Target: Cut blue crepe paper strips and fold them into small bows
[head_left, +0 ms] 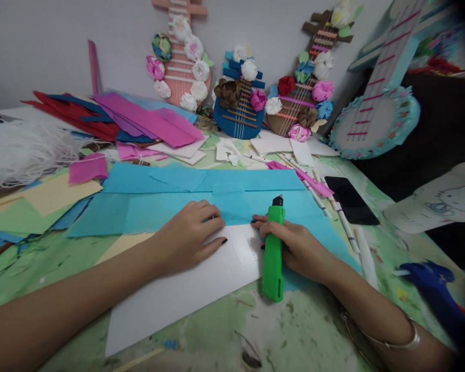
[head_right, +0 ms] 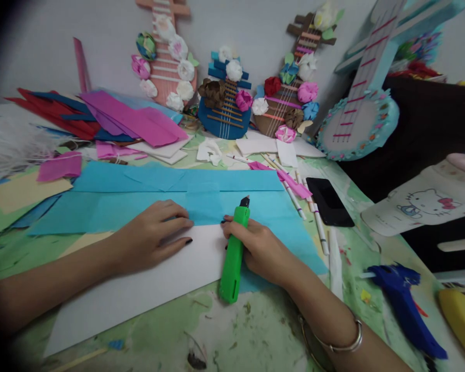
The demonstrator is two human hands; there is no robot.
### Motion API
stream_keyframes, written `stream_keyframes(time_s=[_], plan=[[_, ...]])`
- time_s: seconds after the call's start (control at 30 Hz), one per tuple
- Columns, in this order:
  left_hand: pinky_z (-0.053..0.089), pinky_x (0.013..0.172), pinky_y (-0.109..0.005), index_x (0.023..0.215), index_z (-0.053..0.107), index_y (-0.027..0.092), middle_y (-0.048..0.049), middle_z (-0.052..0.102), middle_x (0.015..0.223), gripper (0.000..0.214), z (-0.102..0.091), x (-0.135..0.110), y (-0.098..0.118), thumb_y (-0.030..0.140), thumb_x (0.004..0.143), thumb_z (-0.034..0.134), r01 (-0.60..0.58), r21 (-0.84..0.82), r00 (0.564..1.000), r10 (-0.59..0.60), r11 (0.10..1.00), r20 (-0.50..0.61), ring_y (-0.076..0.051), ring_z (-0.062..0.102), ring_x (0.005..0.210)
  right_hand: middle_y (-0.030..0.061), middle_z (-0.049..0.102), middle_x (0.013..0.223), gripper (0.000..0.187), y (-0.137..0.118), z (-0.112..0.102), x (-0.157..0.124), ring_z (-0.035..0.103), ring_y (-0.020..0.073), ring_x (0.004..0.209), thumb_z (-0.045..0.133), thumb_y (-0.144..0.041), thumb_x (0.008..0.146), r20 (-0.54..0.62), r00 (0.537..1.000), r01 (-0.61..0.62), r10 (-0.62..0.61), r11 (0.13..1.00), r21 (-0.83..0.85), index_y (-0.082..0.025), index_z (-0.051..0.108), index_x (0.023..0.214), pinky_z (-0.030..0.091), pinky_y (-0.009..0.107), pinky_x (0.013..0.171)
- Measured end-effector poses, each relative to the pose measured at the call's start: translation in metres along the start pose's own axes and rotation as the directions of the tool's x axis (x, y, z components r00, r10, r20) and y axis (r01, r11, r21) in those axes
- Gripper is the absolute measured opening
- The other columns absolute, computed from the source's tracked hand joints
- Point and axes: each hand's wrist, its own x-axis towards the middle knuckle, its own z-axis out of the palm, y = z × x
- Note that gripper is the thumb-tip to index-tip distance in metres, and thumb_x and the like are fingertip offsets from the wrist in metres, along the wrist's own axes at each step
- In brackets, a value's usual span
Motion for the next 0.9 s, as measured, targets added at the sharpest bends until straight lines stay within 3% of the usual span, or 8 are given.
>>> stream_keyframes(time_s=[0.23, 0.37, 0.6, 0.9], plan=[[0.04, 0.081, -0.043, 0.126, 0.055, 0.021, -0.0134, 0.052, 0.104, 0.036, 0.0, 0.007, -0.005, 0.028, 0.093, 0.042, -0.092, 0.13, 0.983, 0.07, 0.987, 0.167, -0.027, 0.046, 0.092, 0.0155, 0.062, 0.123, 0.028, -0.001, -0.001, 0.001, 0.053, 0.0244, 0.125, 0.042, -0.003, 0.087, -0.003, 1.0, 0.023, -0.023, 0.999, -0.031, -0.02, 0.05, 0.108, 0.053, 0.037, 0.091], [0.039, 0.08, -0.041, 0.131, 0.051, 0.028, -0.0112, 0.05, 0.102, 0.041, -0.004, 0.013, -0.006, 0.031, 0.091, 0.045, -0.082, 0.106, 0.97, 0.055, 0.991, 0.237, -0.026, 0.046, 0.09, 0.0149, 0.061, 0.126, 0.034, -0.002, -0.002, 0.002, 0.057, 0.0264, 0.12, 0.042, 0.001, 0.083, 0.017, 0.999, 0.029, -0.027, 0.996, -0.085, -0.02, 0.05, 0.108, 0.054, 0.04, 0.088], [0.04, 0.08, -0.04, 0.124, 0.056, 0.026, -0.0102, 0.049, 0.103, 0.034, -0.011, 0.012, -0.01, 0.033, 0.091, 0.049, -0.07, 0.009, 0.962, 0.065, 0.997, 0.265, -0.025, 0.046, 0.091, 0.0124, 0.064, 0.12, 0.043, -0.003, -0.006, 0.002, 0.061, 0.0258, 0.112, 0.044, 0.005, 0.076, 0.081, 0.997, -0.001, 0.015, 0.986, -0.169, -0.021, 0.05, 0.11, 0.055, 0.039, 0.084], [0.044, 0.084, -0.033, 0.098, 0.062, 0.017, -0.0115, 0.053, 0.108, 0.017, -0.019, -0.002, -0.023, 0.028, 0.091, 0.051, -0.077, -0.208, 0.982, 0.11, 0.975, 0.151, -0.021, 0.052, 0.098, 0.0105, 0.068, 0.108, 0.041, -0.004, -0.007, 0.004, 0.065, 0.0226, 0.098, 0.046, 0.003, 0.075, 0.06, 0.998, 0.015, -0.001, 0.973, -0.229, -0.021, 0.054, 0.108, 0.053, 0.034, 0.078]])
